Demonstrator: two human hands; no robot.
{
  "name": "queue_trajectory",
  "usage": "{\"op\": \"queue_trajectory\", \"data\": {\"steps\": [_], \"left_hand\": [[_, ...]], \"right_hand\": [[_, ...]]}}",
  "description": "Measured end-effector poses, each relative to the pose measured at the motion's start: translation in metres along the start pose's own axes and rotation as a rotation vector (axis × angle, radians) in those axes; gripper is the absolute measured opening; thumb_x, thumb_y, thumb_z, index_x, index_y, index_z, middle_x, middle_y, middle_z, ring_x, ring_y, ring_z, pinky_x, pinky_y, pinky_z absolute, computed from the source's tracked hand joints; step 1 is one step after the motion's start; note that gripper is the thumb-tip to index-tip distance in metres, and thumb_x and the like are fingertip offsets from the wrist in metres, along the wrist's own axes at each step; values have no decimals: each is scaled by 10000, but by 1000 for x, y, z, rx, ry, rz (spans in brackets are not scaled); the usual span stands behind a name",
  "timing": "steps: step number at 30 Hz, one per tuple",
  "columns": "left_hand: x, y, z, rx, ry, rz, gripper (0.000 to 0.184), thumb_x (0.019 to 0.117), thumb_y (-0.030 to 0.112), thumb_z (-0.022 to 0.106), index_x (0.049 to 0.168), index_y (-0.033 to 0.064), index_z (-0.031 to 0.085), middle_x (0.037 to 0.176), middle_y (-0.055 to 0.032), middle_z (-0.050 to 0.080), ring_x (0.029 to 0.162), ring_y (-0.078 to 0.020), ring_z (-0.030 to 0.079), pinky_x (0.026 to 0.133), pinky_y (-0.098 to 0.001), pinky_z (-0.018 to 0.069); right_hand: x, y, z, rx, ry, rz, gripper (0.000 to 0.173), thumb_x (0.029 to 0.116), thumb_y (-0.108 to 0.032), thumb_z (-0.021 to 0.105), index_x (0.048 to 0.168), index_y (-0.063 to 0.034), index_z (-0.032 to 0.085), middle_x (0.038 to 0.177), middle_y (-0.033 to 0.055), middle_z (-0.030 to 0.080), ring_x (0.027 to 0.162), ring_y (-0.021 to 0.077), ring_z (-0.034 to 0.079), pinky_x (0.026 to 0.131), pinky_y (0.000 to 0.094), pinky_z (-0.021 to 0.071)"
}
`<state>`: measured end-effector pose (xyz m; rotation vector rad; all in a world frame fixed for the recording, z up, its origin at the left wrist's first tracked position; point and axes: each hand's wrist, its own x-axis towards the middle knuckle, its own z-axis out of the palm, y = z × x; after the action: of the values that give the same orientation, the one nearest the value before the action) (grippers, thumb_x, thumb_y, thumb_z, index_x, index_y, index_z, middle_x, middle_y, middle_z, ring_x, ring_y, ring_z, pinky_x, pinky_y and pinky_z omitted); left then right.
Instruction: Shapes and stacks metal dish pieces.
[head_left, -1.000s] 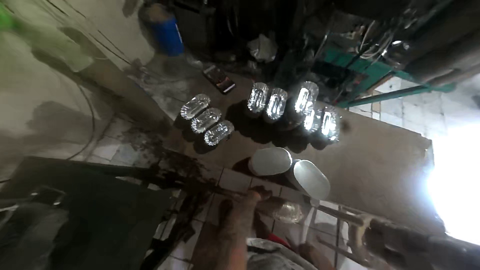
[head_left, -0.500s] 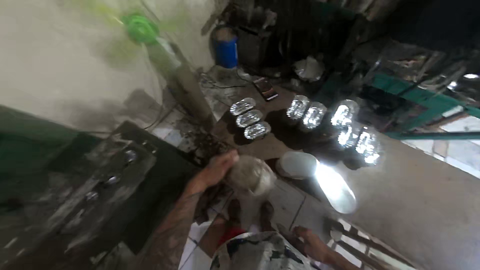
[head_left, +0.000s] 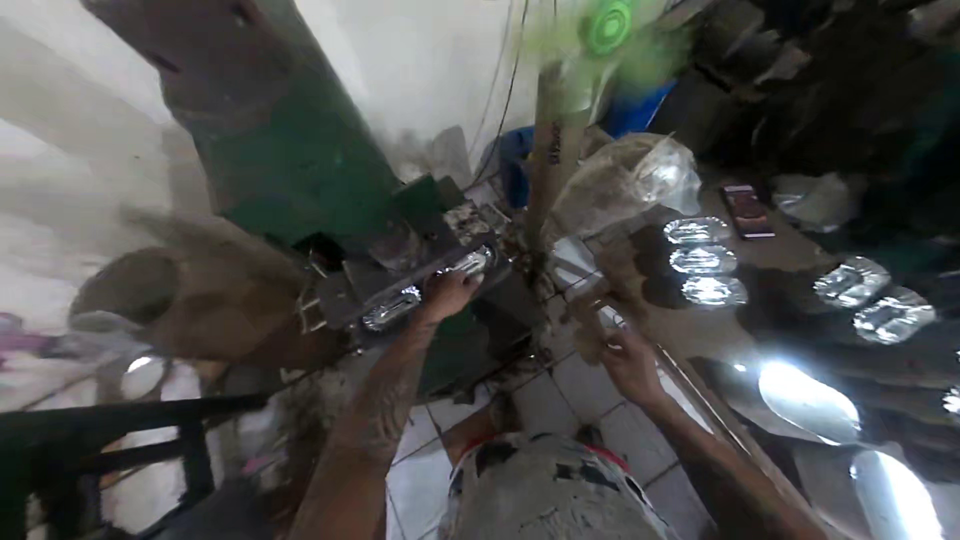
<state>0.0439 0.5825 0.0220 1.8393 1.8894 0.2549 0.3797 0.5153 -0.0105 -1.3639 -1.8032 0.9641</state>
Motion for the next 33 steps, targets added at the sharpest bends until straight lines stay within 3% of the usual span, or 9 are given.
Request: {"op": "queue_trajectory", "data": {"steps": [4,8,14,17,19,23,26,30,33], "left_hand": [[-32,-41,-34,-41,-366,37,494,1102,402,422,985,-5,676,824,-177,635,773,-313,641,746,-539,534],[-52,-107,-34,244,-474,153,454,1110,345,405,1135,5,704,1195,-202,664,1167,-353,623,1057,-549,450],[-143,-43,-72,-22,-513,220,280,1012,122,594,1243,-18,665,1164,-221,683,1099,-348,666,1003,-488,512],[-181,0,-60,-454,-556,360,288,1013,155,564,1224,-3,682,1051,-157,716,951,-233,698,883,-440,567],[-189,22,-51,-483,-624,380,427,1025,130,553,1436,14,556,1280,-194,650,1175,-284,634,1046,-466,491],[-209,40,-31,-438,-699,234,281,936,129,616,1145,-50,671,1051,-223,651,972,-328,644,864,-496,532],[-200,52,-18,-245,-863,360,324,1019,199,511,884,-45,676,810,-208,651,813,-375,664,746,-582,516],[-168,61,38,-551,-1151,317,249,999,260,601,984,37,710,809,-18,662,712,-96,605,687,-340,540],[-169,105,83,-561,-1144,267,283,968,294,658,1099,50,717,910,-42,706,778,-91,639,741,-335,563]], "right_hand": [[82,-26,61,-427,-183,-518,195,946,-46,625,1086,-25,758,1059,160,750,1009,345,722,868,536,592],[161,-41,126,-659,-564,-933,244,972,8,588,1151,-65,737,1231,88,719,1219,285,651,1016,528,525],[160,-100,187,-731,-904,-556,384,1052,-56,476,1418,-61,592,1561,77,498,1493,309,390,1220,623,249],[126,-140,254,-676,-897,-605,309,1042,-75,522,1330,-25,622,1467,136,554,1319,358,552,1095,666,397],[122,-162,275,-660,-962,-589,275,1022,-26,549,1275,46,629,1460,207,527,1264,429,564,994,705,449],[154,-155,193,-785,-1241,-664,539,951,-137,675,1439,30,519,1512,193,499,1445,385,414,1191,585,322],[193,-194,61,-674,-1275,-463,390,1012,-223,652,1334,-4,632,1260,204,662,1200,373,617,1025,588,468],[297,-172,-80,-434,-891,-280,597,1024,-420,589,1464,-24,514,1371,209,599,1267,321,586,1087,561,440],[250,-139,-119,-349,-642,-154,765,936,-518,695,1533,-107,451,1425,164,583,1297,295,574,1108,551,438]]}}
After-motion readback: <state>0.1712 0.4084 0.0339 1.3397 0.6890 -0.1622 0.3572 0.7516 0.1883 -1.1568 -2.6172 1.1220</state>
